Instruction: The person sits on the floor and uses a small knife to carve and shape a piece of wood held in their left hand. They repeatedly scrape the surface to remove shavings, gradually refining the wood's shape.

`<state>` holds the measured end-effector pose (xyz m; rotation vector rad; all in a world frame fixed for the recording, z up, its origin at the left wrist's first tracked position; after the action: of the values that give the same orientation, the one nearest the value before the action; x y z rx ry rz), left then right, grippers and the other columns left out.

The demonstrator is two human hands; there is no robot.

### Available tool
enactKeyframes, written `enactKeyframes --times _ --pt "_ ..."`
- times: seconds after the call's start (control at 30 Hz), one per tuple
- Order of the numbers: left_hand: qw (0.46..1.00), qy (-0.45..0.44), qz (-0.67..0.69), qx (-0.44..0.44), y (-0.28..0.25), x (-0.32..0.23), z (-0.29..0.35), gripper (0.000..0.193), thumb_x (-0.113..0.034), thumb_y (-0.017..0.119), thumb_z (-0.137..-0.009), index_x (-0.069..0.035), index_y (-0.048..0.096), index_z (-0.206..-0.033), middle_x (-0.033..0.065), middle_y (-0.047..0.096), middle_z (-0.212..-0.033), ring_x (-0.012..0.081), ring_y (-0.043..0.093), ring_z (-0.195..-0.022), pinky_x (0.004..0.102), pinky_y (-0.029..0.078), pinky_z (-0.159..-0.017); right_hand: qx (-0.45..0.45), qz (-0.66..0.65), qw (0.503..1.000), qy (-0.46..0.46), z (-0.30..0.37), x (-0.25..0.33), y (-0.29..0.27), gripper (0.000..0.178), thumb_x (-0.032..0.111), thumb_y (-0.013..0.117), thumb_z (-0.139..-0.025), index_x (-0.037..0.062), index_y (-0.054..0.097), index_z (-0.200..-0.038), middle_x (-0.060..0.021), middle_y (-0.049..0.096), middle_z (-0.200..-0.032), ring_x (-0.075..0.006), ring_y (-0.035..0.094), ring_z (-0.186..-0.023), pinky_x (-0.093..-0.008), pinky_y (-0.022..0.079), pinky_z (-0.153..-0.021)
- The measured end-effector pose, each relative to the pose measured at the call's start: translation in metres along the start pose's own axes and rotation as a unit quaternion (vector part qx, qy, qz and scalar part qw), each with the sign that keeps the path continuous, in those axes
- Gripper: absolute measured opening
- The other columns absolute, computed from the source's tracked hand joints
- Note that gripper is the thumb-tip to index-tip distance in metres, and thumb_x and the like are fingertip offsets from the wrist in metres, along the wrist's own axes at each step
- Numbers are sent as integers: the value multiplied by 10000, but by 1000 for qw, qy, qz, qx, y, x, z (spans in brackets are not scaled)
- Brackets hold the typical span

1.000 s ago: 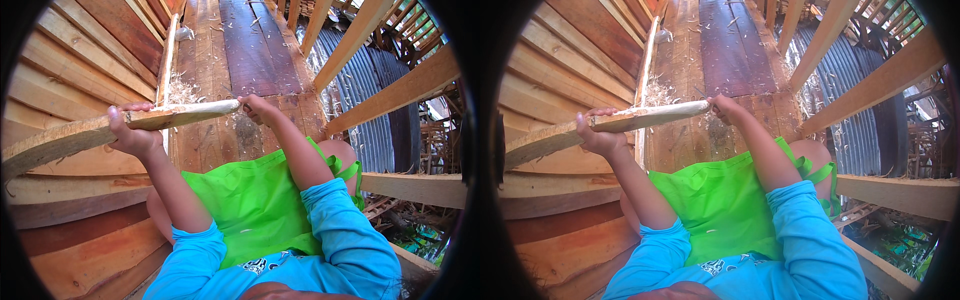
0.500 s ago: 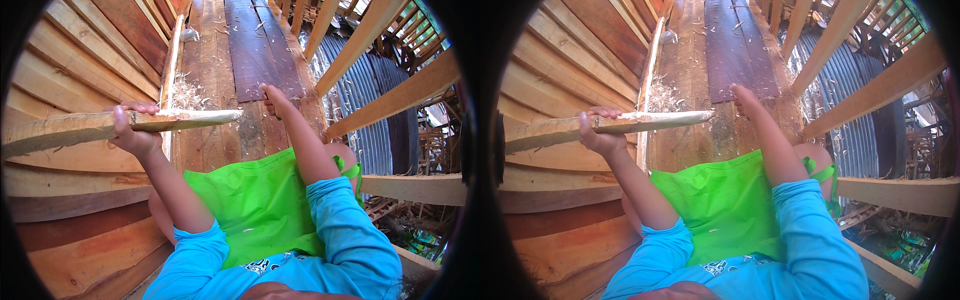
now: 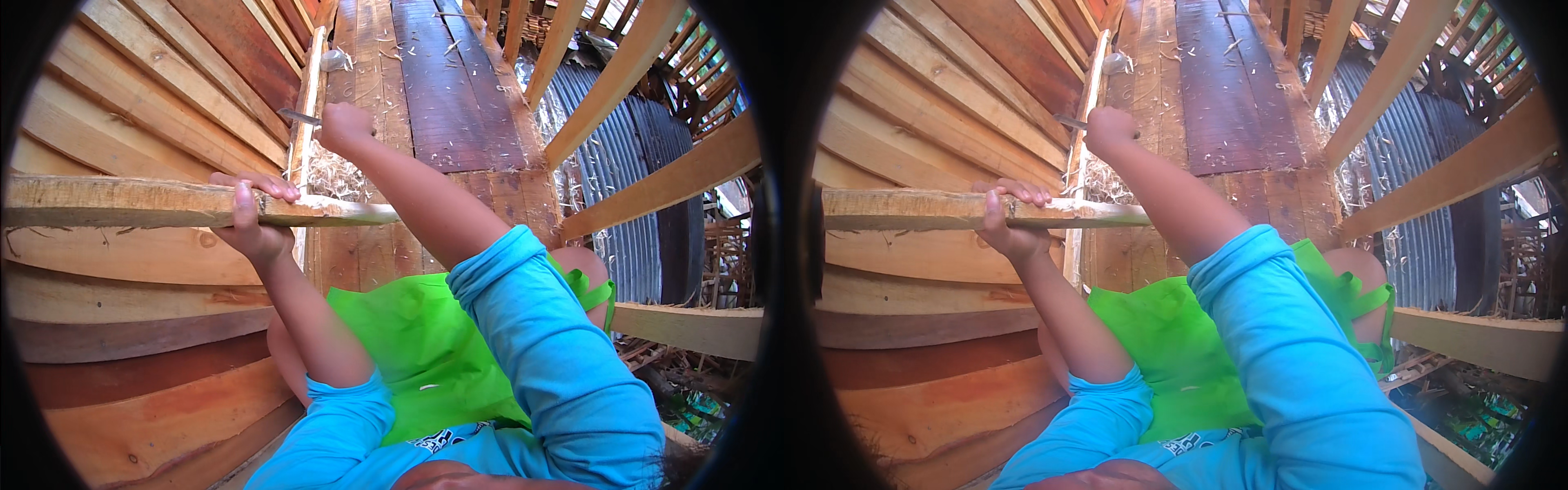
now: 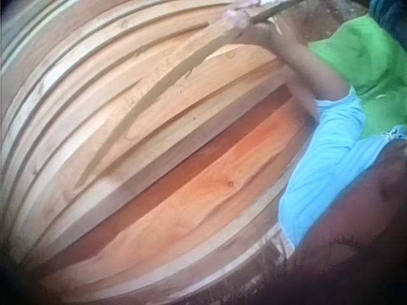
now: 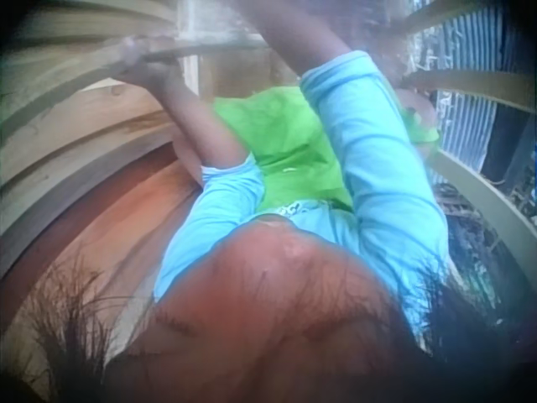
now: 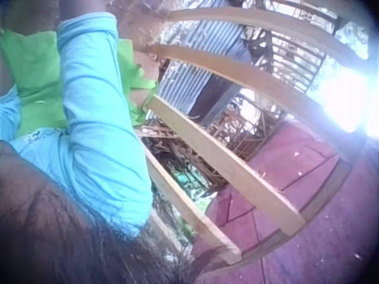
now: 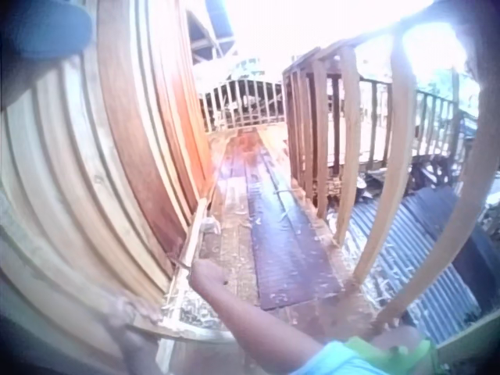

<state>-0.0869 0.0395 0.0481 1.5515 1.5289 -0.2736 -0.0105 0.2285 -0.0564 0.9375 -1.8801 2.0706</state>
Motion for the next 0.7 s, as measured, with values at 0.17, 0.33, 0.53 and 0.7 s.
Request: enactKeyframes --times 0.17,0.33,0.53,0.7 --pt "999 9 -31 -10 -2 -3 -1 132 -121 516 -860 -48 406 -853 132 506 -628 206 516 -513 362 514 -513 38 18 997 -62 -8 10 3 273 206 633 -769 36 699 -971 -181 681 -1001 -320 673 -931 -394 542 -796" --pt "999 19 -28 -33 6 -2 -2 138 -86 547 -845 -40 420 -818 123 502 -594 203 517 -495 355 510 -496 81 -4 992 -92 -6 -17 -9 310 195 612 -766 17 682 -1011 -218 666 -1013 -350 651 -955 -413 526 -812" --pt "981 64 -137 -118 -3 0 1 150 -113 599 -844 -7 495 -833 120 539 -608 218 541 -490 355 508 -497 21 -104 994 20 57 -97 -36 269 182 592 -841 -14 643 -1019 -216 667 -939 -353 650 -897 -437 508 -790" --pt "960 114 -168 -194 0 -4 5 282 -117 661 -815 64 493 -950 119 573 -614 204 577 -500 322 514 -490 59 -22 993 96 131 -153 -20 203 112 597 -821 45 662 -1001 -163 682 -895 -316 666 -856 -441 509 -757"
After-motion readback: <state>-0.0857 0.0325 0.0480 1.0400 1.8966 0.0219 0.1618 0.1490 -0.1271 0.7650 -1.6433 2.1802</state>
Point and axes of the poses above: each hand's wrist, its own z-axis away from the middle knuckle, its own y-axis out of the palm, x = y × z, the point moved 6 cm from there along -z, towards the middle knuckle
